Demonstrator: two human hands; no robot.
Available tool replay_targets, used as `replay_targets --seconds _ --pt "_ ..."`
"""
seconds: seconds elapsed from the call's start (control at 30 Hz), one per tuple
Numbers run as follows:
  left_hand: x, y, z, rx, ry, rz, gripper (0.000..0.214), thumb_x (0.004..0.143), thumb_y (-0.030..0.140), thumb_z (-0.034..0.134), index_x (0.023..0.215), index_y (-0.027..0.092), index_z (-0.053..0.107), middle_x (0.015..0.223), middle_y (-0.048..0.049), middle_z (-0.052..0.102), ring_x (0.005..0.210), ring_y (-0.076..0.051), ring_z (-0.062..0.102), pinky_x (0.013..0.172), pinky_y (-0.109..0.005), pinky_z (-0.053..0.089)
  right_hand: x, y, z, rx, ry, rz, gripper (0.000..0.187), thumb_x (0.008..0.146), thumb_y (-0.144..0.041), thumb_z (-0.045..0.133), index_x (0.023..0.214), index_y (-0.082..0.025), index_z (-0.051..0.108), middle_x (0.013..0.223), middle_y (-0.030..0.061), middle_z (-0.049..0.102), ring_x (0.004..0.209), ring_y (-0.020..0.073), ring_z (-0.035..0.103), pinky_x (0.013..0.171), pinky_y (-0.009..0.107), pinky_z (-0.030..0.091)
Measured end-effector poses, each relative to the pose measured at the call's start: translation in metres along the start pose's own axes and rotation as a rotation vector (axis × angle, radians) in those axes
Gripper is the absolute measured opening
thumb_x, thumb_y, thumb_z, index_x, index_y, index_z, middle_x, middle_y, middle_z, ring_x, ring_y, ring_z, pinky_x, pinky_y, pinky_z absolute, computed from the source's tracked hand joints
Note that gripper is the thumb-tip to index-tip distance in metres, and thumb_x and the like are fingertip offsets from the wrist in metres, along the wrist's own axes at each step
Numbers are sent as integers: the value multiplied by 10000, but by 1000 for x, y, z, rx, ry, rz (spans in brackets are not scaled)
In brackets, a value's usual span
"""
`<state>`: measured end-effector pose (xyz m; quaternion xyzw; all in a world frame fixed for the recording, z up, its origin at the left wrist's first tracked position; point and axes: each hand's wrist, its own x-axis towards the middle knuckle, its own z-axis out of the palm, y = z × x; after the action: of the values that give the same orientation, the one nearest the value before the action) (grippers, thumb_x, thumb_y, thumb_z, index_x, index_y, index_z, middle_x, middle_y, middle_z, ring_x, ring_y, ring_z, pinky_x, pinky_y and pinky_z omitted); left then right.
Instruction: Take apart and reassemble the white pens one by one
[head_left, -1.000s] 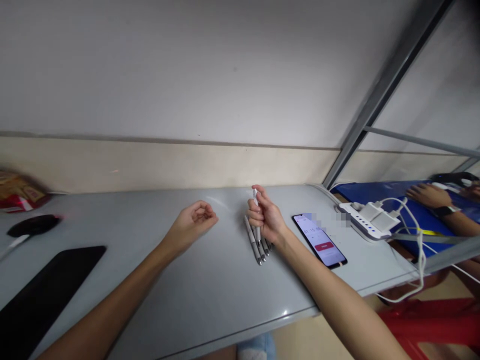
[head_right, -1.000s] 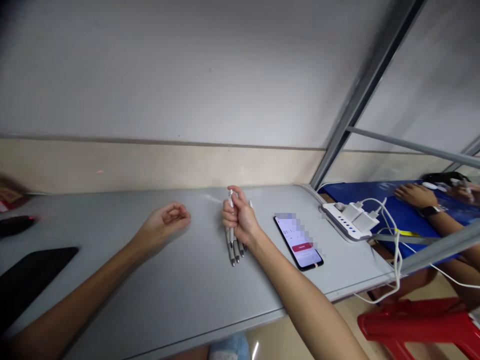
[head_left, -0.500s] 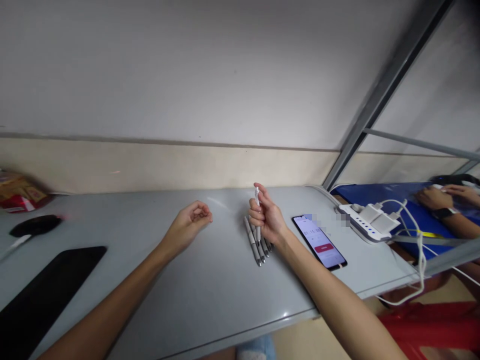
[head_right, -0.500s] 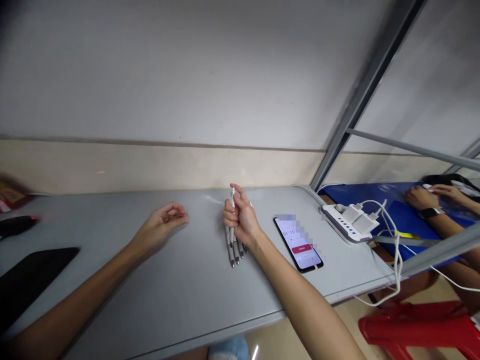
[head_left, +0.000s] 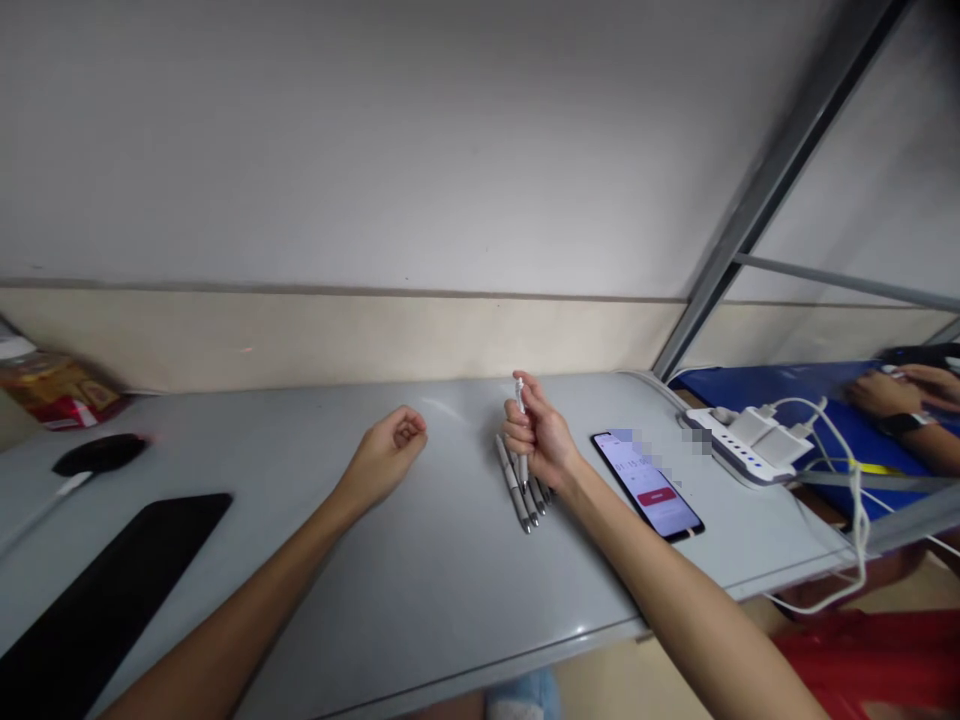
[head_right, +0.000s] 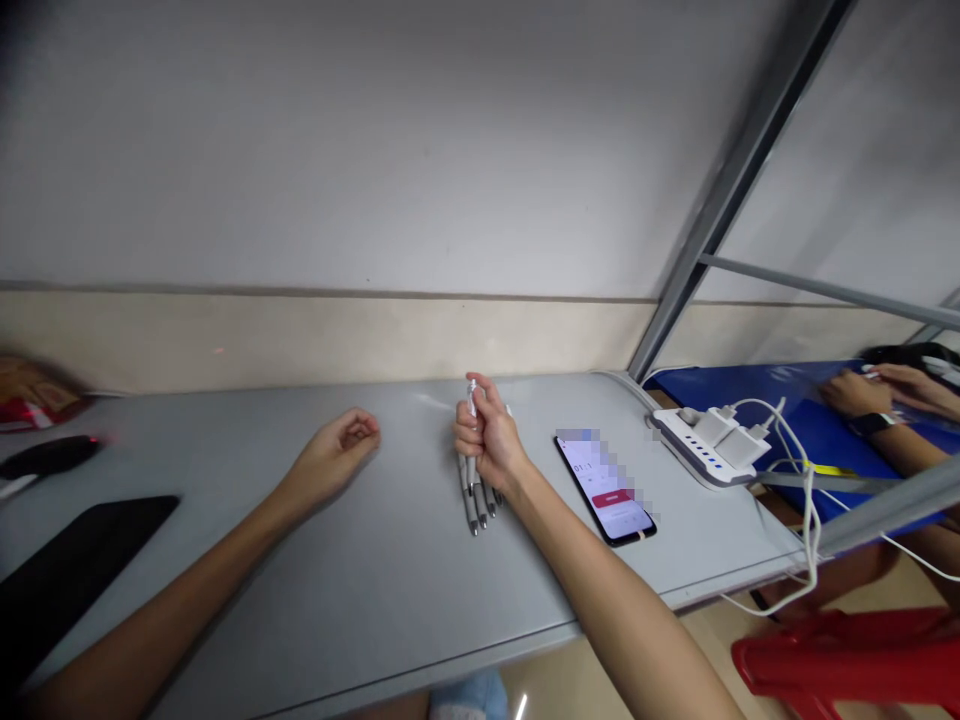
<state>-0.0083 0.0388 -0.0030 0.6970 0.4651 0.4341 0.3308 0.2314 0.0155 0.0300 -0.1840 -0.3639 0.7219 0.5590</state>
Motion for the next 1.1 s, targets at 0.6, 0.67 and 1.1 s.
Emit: replay_targets --seconds 0.6,0.67,1.1 --pt "-1 9 -3 184 47 29 168 776 300 563 915 209 536 904 -16 567 831 -164 554 753 -286 443 2 4 1 -59 -4 71 181 896 -398 550 979 -249 490 640 -58 457 446 61 340 401 155 253" --pt "-2 13 -3 184 46 37 162 812 350 543 882 205 533 844 -9 570 787 -158 554 719 -277 440 1 9 3 -124 -15 105 208 881 -409 569 972 -230 513 717 -29 517 544 84 473 485 187 388" --pt "-3 14 -6 205 25 124 154 791 251 530 941 215 532 939 -22 566 846 -167 539 755 -294 439 -1 31 -8 -1817 150 -113 265 871 -396 577 1009 -220 719 1084 103 523 1032 266 420 925 444 317"
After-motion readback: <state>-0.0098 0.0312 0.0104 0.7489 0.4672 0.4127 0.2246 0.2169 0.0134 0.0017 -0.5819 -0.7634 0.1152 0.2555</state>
